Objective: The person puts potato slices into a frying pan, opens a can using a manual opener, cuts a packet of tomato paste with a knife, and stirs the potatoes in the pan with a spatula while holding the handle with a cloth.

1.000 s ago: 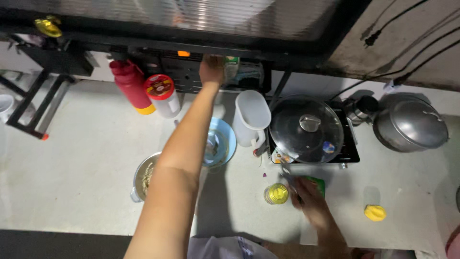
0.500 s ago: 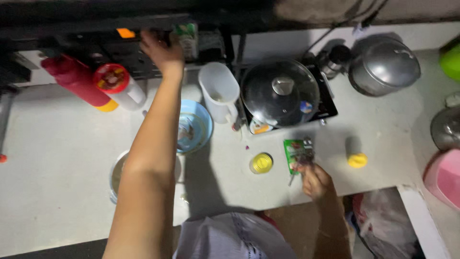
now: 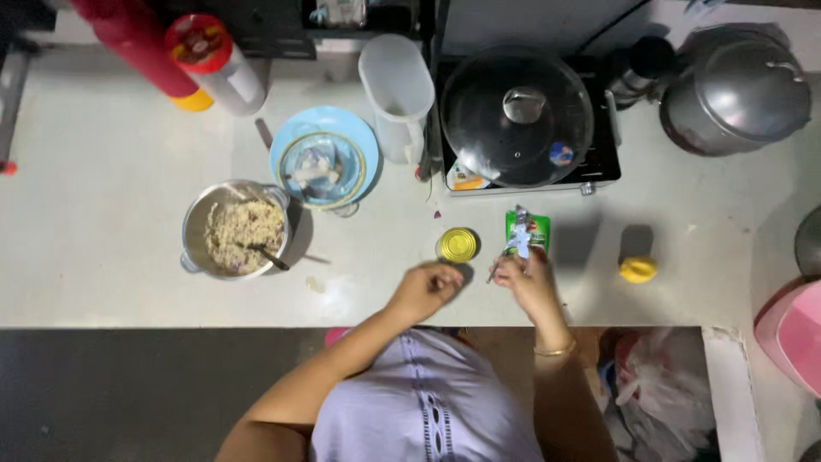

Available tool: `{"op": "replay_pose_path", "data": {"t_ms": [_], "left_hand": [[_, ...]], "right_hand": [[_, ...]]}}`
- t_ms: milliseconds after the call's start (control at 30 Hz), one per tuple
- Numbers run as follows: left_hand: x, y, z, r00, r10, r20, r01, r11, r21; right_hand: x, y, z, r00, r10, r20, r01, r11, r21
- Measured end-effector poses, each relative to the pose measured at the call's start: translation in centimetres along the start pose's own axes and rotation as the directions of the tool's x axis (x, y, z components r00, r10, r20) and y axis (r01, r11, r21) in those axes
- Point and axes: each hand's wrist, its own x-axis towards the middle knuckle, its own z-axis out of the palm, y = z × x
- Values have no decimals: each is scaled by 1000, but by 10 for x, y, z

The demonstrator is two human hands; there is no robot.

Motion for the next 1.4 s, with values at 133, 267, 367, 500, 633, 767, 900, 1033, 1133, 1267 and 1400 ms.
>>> {"op": "replay_pose_path", "data": {"t_ms": [133,267,367,500,633,767,900,1033,1133,1267,1400], "left_hand": [[10,-48,40,955,-276,109,272,961,52],[14,-85,89,908,-406,108,420,878,-228],[32,-95,104,894,-434,110,436,786,-438],[36,-93,114,857,-479,191,492,647,-583],[38,-87,110,860,-488,150,479,670,-566],[41,-76,103,866,-484,126,455,656,-602],[44,-57,99,841,-505,195,497,578,-648],[48,-38,91,864,-465,194,468,597,-652],[53,-29,89,847,-464,261,504,540,-675],[53,-29,93,809,-512,288,546,476,-689],[57,-35,95,821,-515,247,528,520,-671]], "right_hand": [[23,20,15,959,-281,44,223,647,-729],[32,49,38,910,-400,114,359,618,-699],[43,45,48,901,-412,138,374,574,-728],[32,36,47,954,-279,107,267,636,-724],[28,22,46,936,-327,129,311,599,-738],[26,11,52,971,-231,63,184,554,-812],[14,-5,56,965,-243,96,217,544,-811],[1,-25,58,987,-117,107,155,568,-808],[-4,-34,58,988,-134,74,141,611,-779],[-7,-31,60,991,-110,70,124,614,-780],[-5,-26,60,985,-164,58,152,653,-742]]}}
